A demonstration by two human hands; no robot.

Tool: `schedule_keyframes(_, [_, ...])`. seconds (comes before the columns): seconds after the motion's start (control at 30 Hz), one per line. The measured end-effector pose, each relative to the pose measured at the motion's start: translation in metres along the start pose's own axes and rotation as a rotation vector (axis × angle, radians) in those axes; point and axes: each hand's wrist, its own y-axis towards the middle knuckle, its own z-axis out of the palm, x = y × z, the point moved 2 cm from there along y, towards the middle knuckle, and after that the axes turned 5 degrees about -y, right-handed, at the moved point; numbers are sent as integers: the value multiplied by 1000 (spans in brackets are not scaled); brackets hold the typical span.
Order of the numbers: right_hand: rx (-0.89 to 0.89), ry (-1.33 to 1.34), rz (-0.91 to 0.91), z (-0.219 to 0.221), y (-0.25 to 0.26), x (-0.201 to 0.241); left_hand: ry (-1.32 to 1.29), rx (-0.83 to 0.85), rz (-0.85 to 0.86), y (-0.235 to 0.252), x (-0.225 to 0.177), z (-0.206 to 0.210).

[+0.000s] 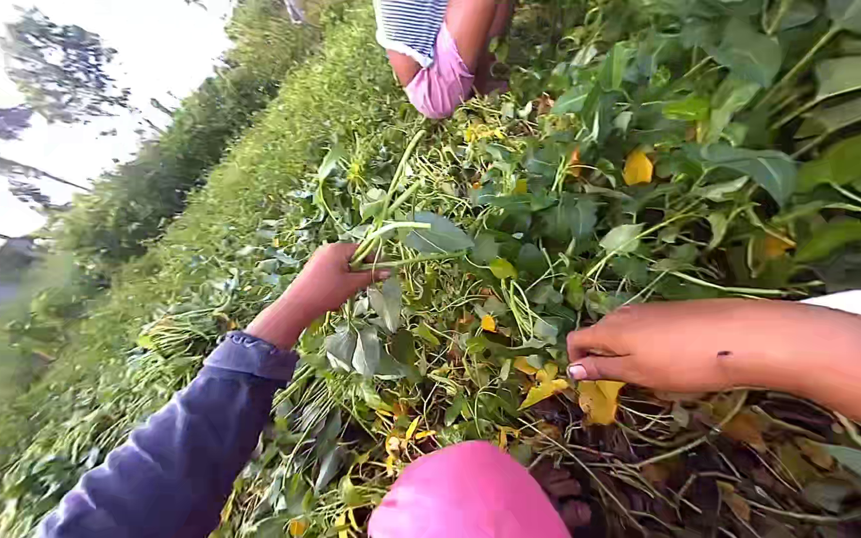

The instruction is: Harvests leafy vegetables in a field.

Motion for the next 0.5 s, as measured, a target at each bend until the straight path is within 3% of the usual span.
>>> schedule_keyframes(0.1, [-202,-65,-52,-41,-13,3,5,-286,-226,-58,21,-64])
schedule_keyframes(0.17, [-412,124,-144,-42,-14,-1,38,-484,-372,-110,33,-97])
schedule_keyframes(0.23, [-488,279,-194,-28,-11,-5,135,-622,-511,-156,41,-118])
schedule_keyframes(0.33, [-347,336,-188,11,-18,-10,348,-645,-654,-206,56,-136])
schedule_keyframes(0.5, [-245,391,-109,57,-26,-40,620,-539,-660,-232,113,-116])
